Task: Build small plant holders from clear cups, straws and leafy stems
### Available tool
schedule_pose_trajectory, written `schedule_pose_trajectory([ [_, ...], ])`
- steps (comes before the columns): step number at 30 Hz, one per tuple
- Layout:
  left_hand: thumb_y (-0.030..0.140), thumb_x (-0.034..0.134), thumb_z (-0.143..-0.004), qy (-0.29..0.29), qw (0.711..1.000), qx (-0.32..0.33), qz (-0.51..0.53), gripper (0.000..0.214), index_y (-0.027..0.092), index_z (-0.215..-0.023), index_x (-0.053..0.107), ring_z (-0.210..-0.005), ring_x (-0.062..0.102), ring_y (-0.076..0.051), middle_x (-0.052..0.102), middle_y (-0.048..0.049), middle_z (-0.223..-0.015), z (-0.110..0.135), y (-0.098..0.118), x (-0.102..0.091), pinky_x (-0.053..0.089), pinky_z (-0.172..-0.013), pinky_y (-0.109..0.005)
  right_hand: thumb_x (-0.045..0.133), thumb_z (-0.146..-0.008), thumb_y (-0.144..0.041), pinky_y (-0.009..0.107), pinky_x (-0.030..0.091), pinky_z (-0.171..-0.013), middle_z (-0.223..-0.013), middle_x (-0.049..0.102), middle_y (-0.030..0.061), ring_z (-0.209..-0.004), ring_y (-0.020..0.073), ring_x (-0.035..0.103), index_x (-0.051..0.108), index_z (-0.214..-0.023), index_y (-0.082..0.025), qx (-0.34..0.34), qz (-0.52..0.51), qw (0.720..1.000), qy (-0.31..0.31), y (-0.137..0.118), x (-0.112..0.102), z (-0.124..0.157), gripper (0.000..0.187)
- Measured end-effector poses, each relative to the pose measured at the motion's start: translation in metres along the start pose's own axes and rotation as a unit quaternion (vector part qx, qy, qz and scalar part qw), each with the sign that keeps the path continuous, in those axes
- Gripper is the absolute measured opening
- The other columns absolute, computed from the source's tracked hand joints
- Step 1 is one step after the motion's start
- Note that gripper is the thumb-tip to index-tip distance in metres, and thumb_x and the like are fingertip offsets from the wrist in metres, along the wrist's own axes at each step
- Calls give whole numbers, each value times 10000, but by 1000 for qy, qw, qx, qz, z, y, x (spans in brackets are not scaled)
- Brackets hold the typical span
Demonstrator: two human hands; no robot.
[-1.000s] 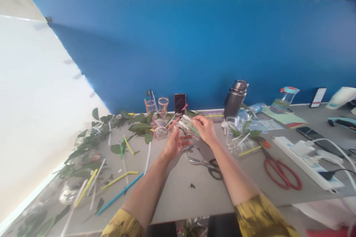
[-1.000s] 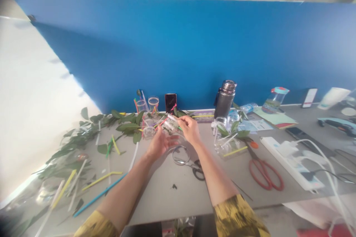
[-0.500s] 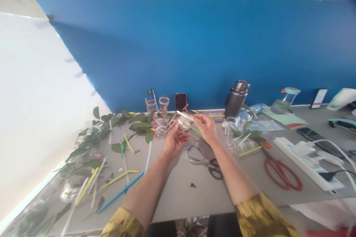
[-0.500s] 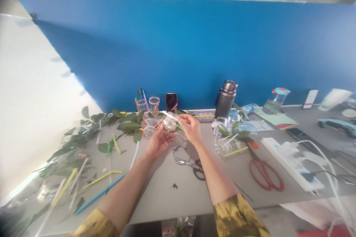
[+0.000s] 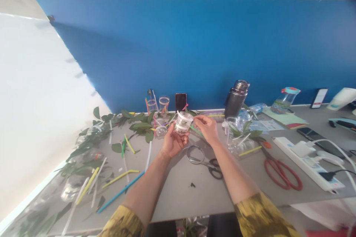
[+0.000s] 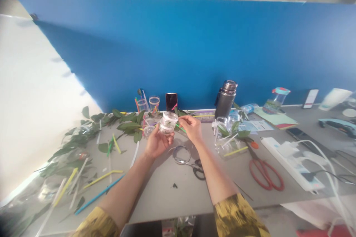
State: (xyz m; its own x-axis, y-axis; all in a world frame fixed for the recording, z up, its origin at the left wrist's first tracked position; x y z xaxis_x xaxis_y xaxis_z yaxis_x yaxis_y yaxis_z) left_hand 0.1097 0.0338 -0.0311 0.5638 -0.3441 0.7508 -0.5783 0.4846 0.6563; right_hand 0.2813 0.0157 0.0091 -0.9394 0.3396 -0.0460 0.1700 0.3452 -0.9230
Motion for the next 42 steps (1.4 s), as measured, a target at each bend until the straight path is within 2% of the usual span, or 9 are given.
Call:
schedule_pose_trajectory([
  [6,699,454,-986,-14,998,-53,6,641,118,-1026,721,-506,613,-163,724,-106,-734,0,-2,-2,504,-529,-285,788,-760,-493,279,445,-538,-604,661,3,-549,154,577,727,-865,-200,22,-83,996,-36,-3,3,2,317],
  [11,721,420,-987,-28,991,-131,-8,696,103,-894,726,-421,583,-156,670,-94,-588,-3,-7,-12,443,-432,-248,836,-716,-502,270,390,-506,-610,643,-24,-532,143,526,729,-1123,-215,26,-124,988,-84,-5,6,3,509],
  [14,790,362,-961,-37,984,-174,-27,785,97,-891,725,-425,613,-181,687,-124,-601,-4,-13,-15,449,-415,-260,834,-711,-526,275,373,-495,-579,618,-17,-519,141,509,760,-962,-205,25,-125,986,-103,-4,7,4,415],
  [19,815,448,-919,18,998,-46,-36,790,96,-1134,696,-748,770,-279,780,-216,-971,-10,-14,-12,608,-651,-369,801,-772,-499,259,308,-473,-549,606,-24,-469,107,426,733,-795,-196,22,-86,994,-59,3,3,1,311],
  [23,483,814,-844,47,995,68,-57,484,148,-1169,683,-936,776,-298,770,-156,-1084,-10,-9,-10,608,-805,-391,776,-794,-494,258,332,-490,-554,615,-22,-483,115,448,740,-801,-191,34,-49,997,-43,9,2,-1,305],
  [26,328,884,-781,44,991,97,-77,460,164,-1161,681,-911,775,-278,770,-125,-1090,-9,-5,-10,594,-790,-373,777,-794,-522,259,346,-490,-560,624,-17,-489,120,464,745,-809,-190,32,-48,997,-58,11,2,-1,334],
  [33,388,808,-848,77,991,96,-48,363,124,-1079,714,-838,764,-261,775,-121,-932,-11,-9,-13,586,-729,-348,647,-870,-693,251,270,-435,-514,568,-28,-423,99,378,794,-1043,-177,25,-133,986,-92,11,0,-1,563],
  [37,489,724,-908,95,993,60,-20,381,117,-992,720,-810,760,-256,772,-141,-897,-11,-7,-14,579,-701,-336,700,-832,-676,251,247,-429,-438,427,-76,-408,96,317,805,-1038,-176,24,-126,990,-64,13,-5,-5,551],
  [42,666,550,-957,85,996,8,3,580,112,-925,716,-654,709,-224,756,-154,-804,-6,2,-12,553,-613,-331,723,-814,-589,265,299,-468,-532,473,-59,-466,105,361,798,-995,-187,18,-108,994,12,14,-18,-11,447],
])
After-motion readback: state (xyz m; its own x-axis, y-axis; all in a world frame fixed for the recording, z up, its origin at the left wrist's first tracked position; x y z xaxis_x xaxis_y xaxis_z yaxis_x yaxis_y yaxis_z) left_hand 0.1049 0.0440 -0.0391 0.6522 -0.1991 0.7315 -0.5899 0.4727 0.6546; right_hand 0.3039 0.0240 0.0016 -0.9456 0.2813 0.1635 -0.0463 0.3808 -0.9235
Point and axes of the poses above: each hand's wrist, its own z-axis away from the middle knuckle, its own x-axis out of the palm, y = z × x, the point moved 3 cm from there along -z, towards the middle knuckle
